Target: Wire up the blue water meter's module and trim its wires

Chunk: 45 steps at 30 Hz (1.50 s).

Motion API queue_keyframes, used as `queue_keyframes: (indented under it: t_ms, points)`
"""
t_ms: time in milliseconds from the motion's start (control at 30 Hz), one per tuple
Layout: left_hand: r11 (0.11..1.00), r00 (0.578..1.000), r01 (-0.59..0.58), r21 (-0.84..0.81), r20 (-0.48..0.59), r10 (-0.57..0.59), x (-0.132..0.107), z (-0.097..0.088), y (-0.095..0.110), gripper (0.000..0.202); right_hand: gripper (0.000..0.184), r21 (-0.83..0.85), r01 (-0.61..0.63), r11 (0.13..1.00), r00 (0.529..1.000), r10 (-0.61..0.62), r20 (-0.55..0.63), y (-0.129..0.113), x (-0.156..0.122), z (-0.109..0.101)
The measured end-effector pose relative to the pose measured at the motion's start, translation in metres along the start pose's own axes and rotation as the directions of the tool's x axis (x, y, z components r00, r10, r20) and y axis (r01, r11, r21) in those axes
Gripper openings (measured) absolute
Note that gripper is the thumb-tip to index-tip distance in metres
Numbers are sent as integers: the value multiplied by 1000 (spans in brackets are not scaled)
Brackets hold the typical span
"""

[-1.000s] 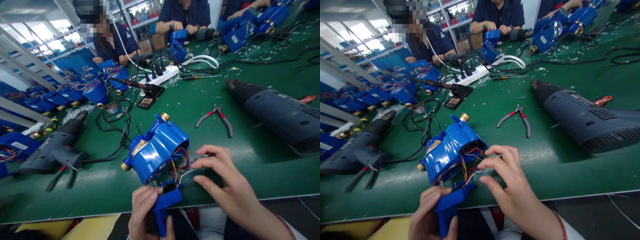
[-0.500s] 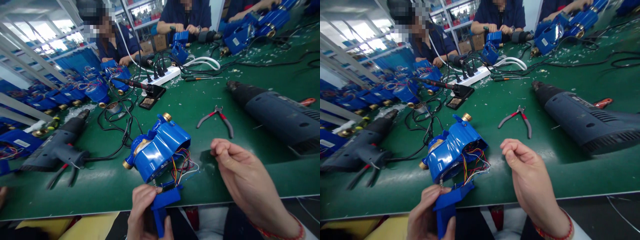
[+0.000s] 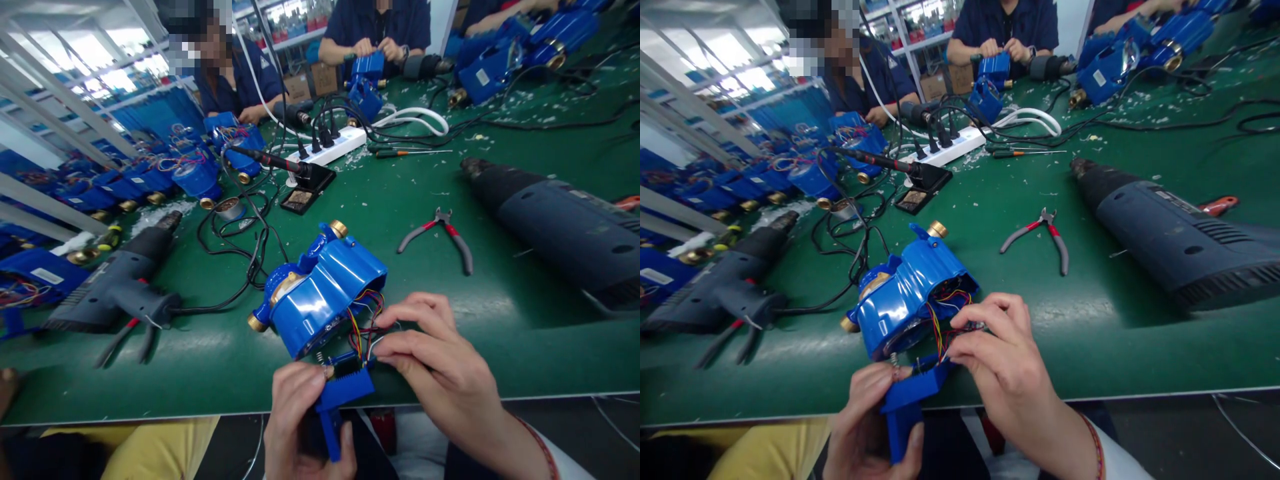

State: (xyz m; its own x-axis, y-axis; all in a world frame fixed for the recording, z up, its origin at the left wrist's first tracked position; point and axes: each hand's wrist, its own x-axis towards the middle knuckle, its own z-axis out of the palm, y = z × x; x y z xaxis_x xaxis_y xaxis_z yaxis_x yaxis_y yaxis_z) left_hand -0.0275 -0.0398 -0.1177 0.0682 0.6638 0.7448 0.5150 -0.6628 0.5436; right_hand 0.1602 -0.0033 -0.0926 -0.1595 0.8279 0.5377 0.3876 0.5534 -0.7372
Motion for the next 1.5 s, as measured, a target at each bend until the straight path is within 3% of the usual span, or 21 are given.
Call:
queue_keyframes:
  t_ms: [100,233,333,400,467,600,733,833,900,1100,1300,1400,1500]
  points:
    - [1000,1000,12,-12,15,-12,-5,2,0,58,18,217,-175,961,978,195,-75,-3,-2,9]
    - [1000,999,-11,-21,44,12,-9,2,-2,65,12,561,-388,731,876,482,-24,-4,-5,14]
    - [999,1000,11,-30,21,-10,-7,0,-2,62,11,702,-406,585,781,622,-67,1,-1,4]
    - [999,1000,22,-45,4,-22,-6,-1,-1,59,11,705,-387,595,754,644,-129,8,1,-5]
    - [999,1000,22,-45,12,-22,-5,-1,-1,59,12,633,-384,672,783,601,-163,13,0,-12]
    - [999,1000,11,-53,17,-10,-4,0,0,59,34,305,-350,886,905,404,-134,12,-7,-17]
    - [997,999,4,-73,34,-1,-3,0,0,60,10,54,-170,984,985,170,0,4,-6,-12]
    - [997,999,9,-81,39,-5,-3,-1,0,60,14,-15,-82,997,990,83,112,-1,-2,-5]
    - [996,999,10,-87,39,-7,-4,-1,0,61,15,-19,-81,996,990,83,117,-4,-1,-1]
    - [998,999,9,-54,33,-7,-7,2,-1,61,17,109,-233,966,969,240,-62,-4,-2,4]
    - [996,1000,14,-88,25,-11,-3,-2,-1,60,13,183,-334,925,873,376,-309,21,-3,-16]
    - [998,999,13,-64,43,-11,-3,-4,-2,61,18,115,-304,946,913,324,-248,25,-3,-21]
    - [998,996,51,-41,71,-48,-5,-5,-3,59,18,43,-194,980,974,198,-113,20,-2,-21]
